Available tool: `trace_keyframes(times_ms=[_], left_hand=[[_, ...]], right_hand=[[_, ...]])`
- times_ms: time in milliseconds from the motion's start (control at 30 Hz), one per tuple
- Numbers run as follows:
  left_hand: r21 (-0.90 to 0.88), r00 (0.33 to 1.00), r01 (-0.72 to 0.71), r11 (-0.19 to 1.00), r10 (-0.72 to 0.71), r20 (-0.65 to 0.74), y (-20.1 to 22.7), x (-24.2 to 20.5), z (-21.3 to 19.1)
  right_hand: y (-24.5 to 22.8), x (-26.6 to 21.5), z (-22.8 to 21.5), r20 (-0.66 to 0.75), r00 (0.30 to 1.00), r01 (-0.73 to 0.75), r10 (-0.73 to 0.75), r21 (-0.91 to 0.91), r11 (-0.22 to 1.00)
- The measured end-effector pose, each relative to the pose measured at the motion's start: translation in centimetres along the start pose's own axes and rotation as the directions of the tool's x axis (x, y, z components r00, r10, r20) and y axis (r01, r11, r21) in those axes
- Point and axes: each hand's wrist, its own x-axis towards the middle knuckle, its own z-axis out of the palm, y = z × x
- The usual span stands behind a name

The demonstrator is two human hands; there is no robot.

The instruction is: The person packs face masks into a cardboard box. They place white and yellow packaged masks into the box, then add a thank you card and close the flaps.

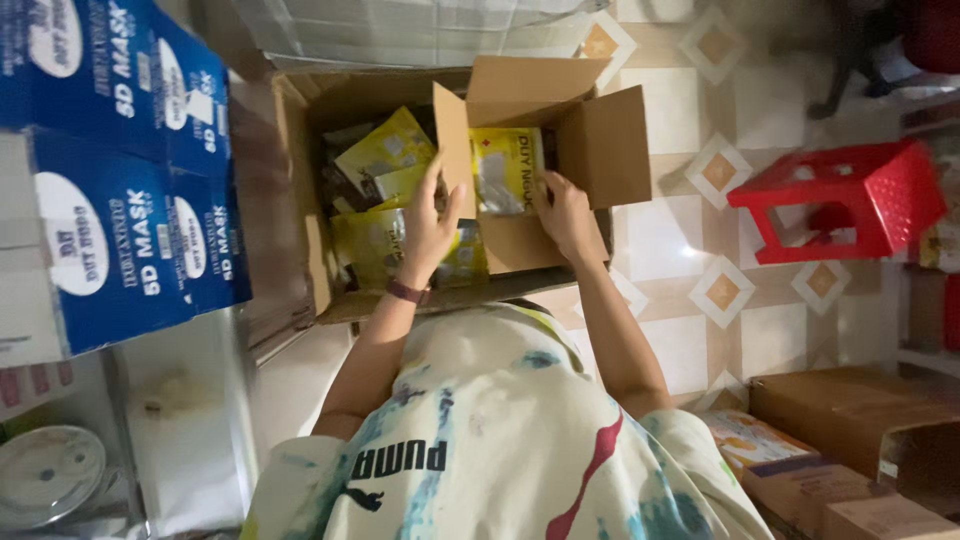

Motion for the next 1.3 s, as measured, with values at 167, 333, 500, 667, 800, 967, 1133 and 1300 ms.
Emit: trace_keyframes(times_ms=[167,333,500,667,800,967,1133,1300], left_hand=[[-0.051,0.989,0.069,0.996,-0.075,-0.127,-6.7,1.4,-0.7],[0.452,0.922,0.387,0.804,-0.347,-0.172,-19.8,4.1,-3.0],[0.618,0.976,0.208,0.758,-0.119,-0.182,-27.2,3.2,-4.9],[0.698,0.975,0.16,0.698,-0.22,-0.004,-27.2,4.7,-4.8],[0.74,0.933,0.238,0.629,-0.361,0.006,-24.9,5.4,-4.7],[0.752,0.942,0.176,0.635,-0.331,0.059,-21.8,7.3,-6.1],[0.646,0.856,0.283,0.709,-0.49,0.163,-19.4,8.3,-8.0],[0.6,0.948,0.203,0.774,-0.309,0.077,-16.7,7.1,-10.2]], right_hand=[[-3.3,-4.0,0.4,-0.201,0.919,0.345,-0.338,0.003,0.938],[-4.0,-5.6,1.2,-0.185,0.9,0.394,-0.395,-0.044,0.918],[-3.4,-6.6,1.6,-0.229,0.902,0.371,-0.366,-0.022,0.928],[-3.2,-7.3,2.2,-0.267,0.907,0.335,-0.326,-0.014,0.942],[-3.4,-8.0,2.5,-0.263,0.917,0.307,-0.301,-0.019,0.952],[-4.0,-8.2,2.6,-0.233,0.931,0.283,-0.28,-0.022,0.959],[-4.2,-8.6,2.6,-0.236,0.932,0.281,-0.275,-0.011,0.96],[-4.2,-8.2,2.8,-0.246,0.93,0.267,-0.272,-0.053,0.962]])
